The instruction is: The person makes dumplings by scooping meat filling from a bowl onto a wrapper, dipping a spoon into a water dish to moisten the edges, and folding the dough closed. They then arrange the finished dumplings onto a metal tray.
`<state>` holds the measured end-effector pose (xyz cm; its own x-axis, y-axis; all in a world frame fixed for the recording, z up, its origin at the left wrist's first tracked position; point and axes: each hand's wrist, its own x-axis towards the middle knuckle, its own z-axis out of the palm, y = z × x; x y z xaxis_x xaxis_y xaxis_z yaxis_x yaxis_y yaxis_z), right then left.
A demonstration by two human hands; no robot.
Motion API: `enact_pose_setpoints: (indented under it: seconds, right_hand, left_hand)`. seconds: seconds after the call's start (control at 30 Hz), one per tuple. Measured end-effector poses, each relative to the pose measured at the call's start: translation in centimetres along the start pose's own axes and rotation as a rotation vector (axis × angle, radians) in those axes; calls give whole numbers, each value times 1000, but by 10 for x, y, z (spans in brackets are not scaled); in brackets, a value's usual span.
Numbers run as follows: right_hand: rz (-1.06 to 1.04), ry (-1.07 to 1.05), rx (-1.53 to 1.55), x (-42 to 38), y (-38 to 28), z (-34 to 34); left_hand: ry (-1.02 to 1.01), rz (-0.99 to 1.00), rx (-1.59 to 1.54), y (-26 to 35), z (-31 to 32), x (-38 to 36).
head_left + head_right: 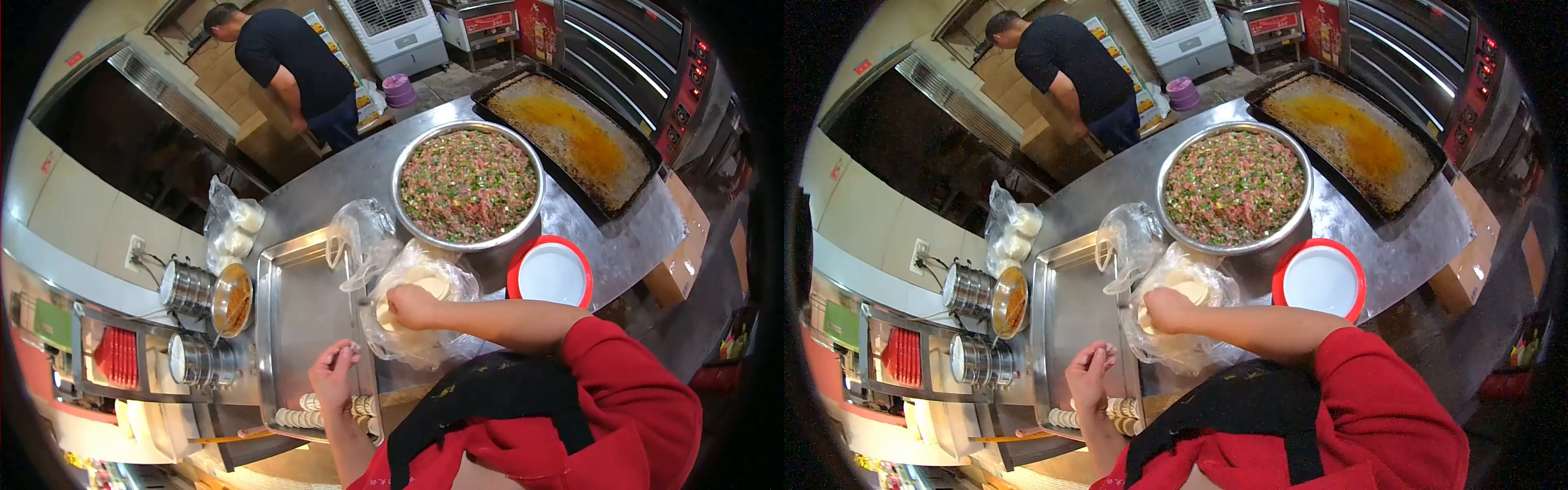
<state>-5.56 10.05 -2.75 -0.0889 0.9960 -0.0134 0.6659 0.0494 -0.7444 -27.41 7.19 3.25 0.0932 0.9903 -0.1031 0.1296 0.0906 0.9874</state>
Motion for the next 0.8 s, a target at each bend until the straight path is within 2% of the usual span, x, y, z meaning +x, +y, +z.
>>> enact_pose_setpoints:
  seconds: [0.03,0.07,0.1,0.17,0.2,0.23,0.27,0.3,0.37,0.4,0.47,0.5,0.53,0.6,0.67,0.7,0.77,0.8]
  right_hand:
    - [-3,-4,1,3,1,-1]
    - [-25,105,76,5,-2,-10]
    - [-44,210,153,6,-7,-20]
    - [-83,169,188,1,-20,-44]
    - [-119,144,221,-6,-27,-50]
    - [-109,128,230,-15,-32,-51]
    - [-202,55,200,-22,-35,-54]
    - [-295,-11,168,-28,-36,-58]
    - [-263,0,216,-43,-36,-65]
    - [-241,7,262,-50,-34,-69]
    - [-220,60,265,-62,-14,-87]
    - [-174,135,244,-67,2,-98]
    - [-132,209,220,-71,18,-111]
    - [89,141,265,-74,44,-147]
    - [289,169,263,-72,57,-177]
    - [294,170,264,-66,68,-184]
    - [123,218,-261,-54,89,-189]
    - [128,220,-258,-48,96,-184]
  left_hand:
    - [-79,-69,-87,0,7,0]
    - [-156,-142,-175,0,14,-2]
    - [-145,-150,-176,1,26,-1]
    - [-197,-485,-582,6,52,4]
    - [-180,-503,-583,0,55,10]
    - [-337,-564,-864,-11,58,20]
    - [-499,-613,-1146,-10,64,25]
    - [-497,-624,-1146,-6,67,26]
    - [-552,-594,-1280,6,76,28]
    - [-559,-611,-1284,5,80,30]
    - [-448,-572,-1160,-2,87,32]
    - [-418,-588,-1042,10,94,29]
    - [-414,-605,-1051,10,99,28]
    - [-367,-625,-961,7,107,27]
    - [-373,-599,-904,3,118,27]
    - [-381,-562,-840,0,123,28]
    - [-394,-527,-770,-1,132,29]
    - [-397,-521,-730,2,136,28]
